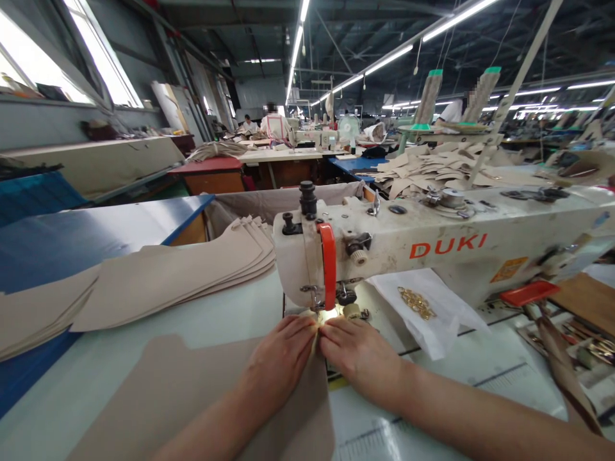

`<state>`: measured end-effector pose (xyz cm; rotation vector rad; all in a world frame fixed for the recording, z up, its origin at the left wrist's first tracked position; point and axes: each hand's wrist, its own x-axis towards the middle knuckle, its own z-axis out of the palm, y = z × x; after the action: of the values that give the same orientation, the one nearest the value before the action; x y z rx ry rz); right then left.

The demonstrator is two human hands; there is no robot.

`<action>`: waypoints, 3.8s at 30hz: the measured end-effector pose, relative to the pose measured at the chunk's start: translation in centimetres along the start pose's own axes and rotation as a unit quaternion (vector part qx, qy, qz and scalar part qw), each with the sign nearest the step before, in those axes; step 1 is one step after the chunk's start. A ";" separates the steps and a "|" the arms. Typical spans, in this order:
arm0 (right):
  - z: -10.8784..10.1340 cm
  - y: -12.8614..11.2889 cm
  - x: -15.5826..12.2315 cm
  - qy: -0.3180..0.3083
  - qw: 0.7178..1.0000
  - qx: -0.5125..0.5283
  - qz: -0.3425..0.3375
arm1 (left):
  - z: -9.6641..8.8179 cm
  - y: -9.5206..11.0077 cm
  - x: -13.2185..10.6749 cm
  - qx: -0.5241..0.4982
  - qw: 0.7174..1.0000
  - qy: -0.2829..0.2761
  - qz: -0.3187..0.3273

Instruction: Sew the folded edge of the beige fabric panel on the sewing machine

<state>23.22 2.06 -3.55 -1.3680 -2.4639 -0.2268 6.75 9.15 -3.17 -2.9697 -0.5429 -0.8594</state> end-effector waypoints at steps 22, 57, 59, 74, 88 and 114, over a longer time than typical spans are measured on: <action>0.2 0.6 0.2 0.016 1.000 0.003 0.014 | 0.9 -1.1 0.3 0.024 0.999 0.021 0.007; -0.7 0.2 -0.3 -0.017 1.000 0.017 -0.006 | 0.5 -0.8 -0.8 0.083 0.995 -0.037 0.047; -0.8 0.1 -0.2 -0.021 1.000 0.015 -0.004 | 0.5 -0.9 -0.7 0.098 0.993 -0.032 0.056; -0.5 0.3 0.2 -0.018 1.000 -0.008 0.009 | 0.5 -1.4 0.0 0.097 0.992 -0.024 0.073; -0.5 0.5 0.2 -0.014 1.000 -0.004 0.007 | 0.6 -1.5 0.0 0.113 0.992 -0.027 0.054; -0.3 0.2 0.0 -0.007 1.000 0.004 -0.008 | 0.5 -0.8 -0.6 0.025 0.996 -0.050 -0.062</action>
<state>23.43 2.07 -3.30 -1.3508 -2.4860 -0.2102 6.31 9.79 -3.96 -2.9722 -0.7486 -0.6953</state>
